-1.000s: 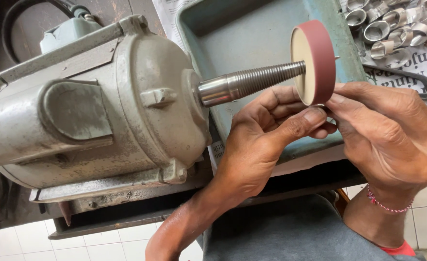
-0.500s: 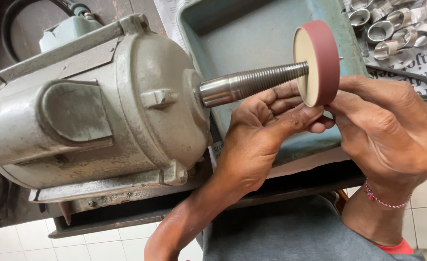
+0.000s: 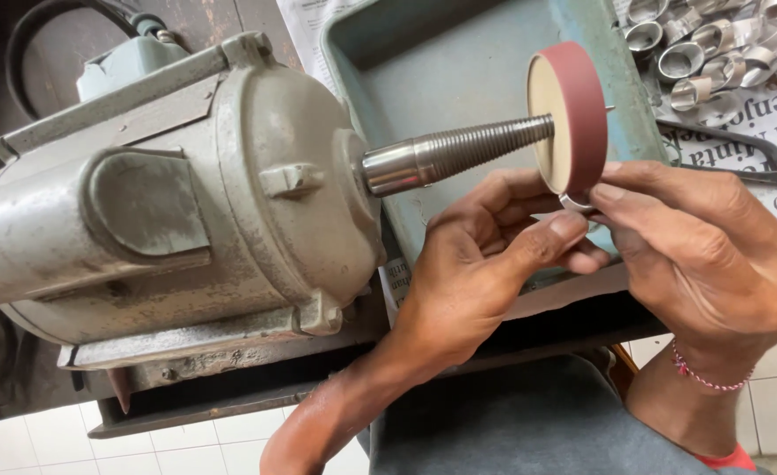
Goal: Polishing a metal ring using a bench grinder with a polishing wheel
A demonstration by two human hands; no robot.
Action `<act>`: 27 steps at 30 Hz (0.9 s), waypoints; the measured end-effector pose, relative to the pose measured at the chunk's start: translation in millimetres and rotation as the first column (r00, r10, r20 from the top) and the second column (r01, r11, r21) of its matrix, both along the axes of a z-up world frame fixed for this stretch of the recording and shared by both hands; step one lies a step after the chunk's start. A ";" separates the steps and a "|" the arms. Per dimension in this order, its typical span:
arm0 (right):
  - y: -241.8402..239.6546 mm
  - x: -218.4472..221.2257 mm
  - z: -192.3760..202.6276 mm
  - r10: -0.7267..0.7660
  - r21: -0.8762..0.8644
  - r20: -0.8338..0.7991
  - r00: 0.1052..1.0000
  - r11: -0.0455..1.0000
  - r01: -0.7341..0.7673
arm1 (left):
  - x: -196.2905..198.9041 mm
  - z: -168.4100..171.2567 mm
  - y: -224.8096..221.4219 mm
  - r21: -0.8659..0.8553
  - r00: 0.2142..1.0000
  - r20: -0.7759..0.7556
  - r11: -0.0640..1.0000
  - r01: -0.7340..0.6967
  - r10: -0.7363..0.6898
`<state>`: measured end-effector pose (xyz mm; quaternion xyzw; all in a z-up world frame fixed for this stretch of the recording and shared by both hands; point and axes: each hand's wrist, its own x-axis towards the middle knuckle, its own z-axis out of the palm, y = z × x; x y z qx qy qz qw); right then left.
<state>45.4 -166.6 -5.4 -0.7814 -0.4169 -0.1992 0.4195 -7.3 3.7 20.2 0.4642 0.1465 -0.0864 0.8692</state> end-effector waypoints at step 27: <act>0.0 5.0 0.0 -0.028 -0.024 0.058 0.998 0.999 0.030 | 6.3 -10.7 -1.2 -0.144 0.998 -0.009 0.988 -0.056 0.056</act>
